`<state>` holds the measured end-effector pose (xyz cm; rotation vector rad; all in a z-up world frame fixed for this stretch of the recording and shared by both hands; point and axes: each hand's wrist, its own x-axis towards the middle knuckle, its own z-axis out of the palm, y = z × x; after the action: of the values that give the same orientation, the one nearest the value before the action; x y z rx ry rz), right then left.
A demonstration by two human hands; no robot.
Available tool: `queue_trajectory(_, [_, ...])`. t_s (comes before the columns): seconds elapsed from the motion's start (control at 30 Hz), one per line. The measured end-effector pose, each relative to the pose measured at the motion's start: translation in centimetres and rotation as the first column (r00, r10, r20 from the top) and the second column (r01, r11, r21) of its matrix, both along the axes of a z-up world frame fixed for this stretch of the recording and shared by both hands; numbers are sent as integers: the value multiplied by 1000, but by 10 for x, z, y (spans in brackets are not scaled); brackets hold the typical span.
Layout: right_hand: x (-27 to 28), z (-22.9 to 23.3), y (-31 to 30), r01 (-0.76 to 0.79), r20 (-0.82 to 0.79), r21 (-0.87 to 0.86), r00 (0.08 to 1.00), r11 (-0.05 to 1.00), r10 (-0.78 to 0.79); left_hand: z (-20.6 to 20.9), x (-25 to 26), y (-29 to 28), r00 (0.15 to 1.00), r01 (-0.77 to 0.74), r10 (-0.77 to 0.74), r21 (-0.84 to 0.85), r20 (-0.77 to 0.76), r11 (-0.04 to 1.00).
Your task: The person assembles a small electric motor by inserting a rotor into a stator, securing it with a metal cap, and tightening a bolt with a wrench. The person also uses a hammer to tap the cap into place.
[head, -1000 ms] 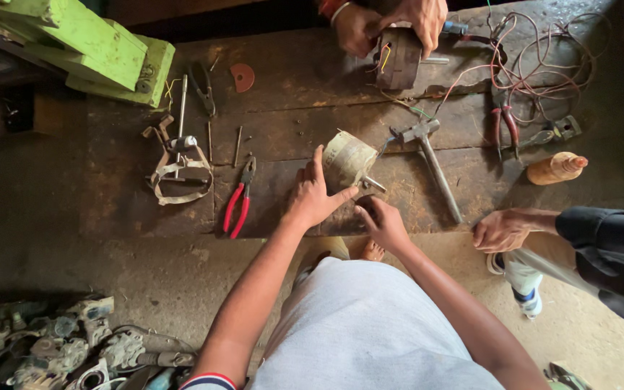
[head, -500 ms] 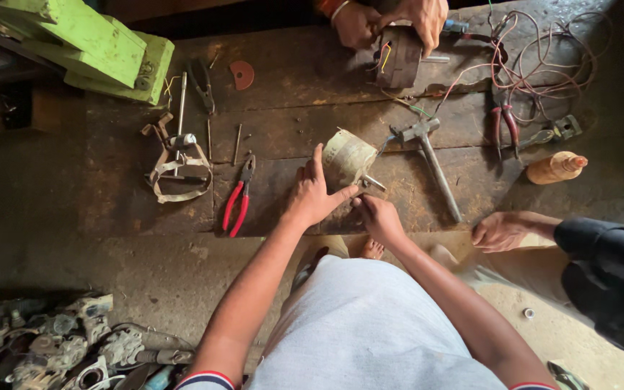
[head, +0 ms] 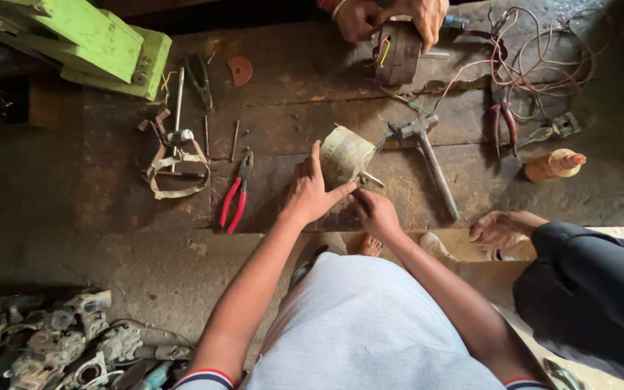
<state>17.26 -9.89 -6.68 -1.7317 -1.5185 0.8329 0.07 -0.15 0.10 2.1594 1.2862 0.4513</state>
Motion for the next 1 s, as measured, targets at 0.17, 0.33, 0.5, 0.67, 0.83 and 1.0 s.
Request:
queue_trajectory(0.17, [-1, 10, 9, -33, -66, -60, 997, 998, 29, 5, 0, 3, 996, -64, 45, -282, -75, 957])
queue_trajectory(0.33, [8, 62, 1, -56, 104, 61, 993, 997, 49, -9, -15, 5, 995, 5, -9, 47, 100, 999])
queue_trajectory(0.5, [20, 108, 8, -73, 370, 358, 926, 931, -70, -47, -71, 43, 917, -396, 390, 75, 83, 915])
queue_trajectory(0.67, [11, 114, 29, -203, 448, 358, 894, 911, 23, -90, -143, 115, 819, -495, 564, 368, -106, 787])
queue_trajectory(0.83, [13, 114, 30, -216, 375, 351, 924, 911, 75, -104, -149, 140, 644, -756, 760, 76, -87, 650])
queue_trajectory(1.0, [31, 129, 25, -140, 218, 386, 974, 912, 57, -38, -104, 123, 840, -460, 540, 449, -61, 766])
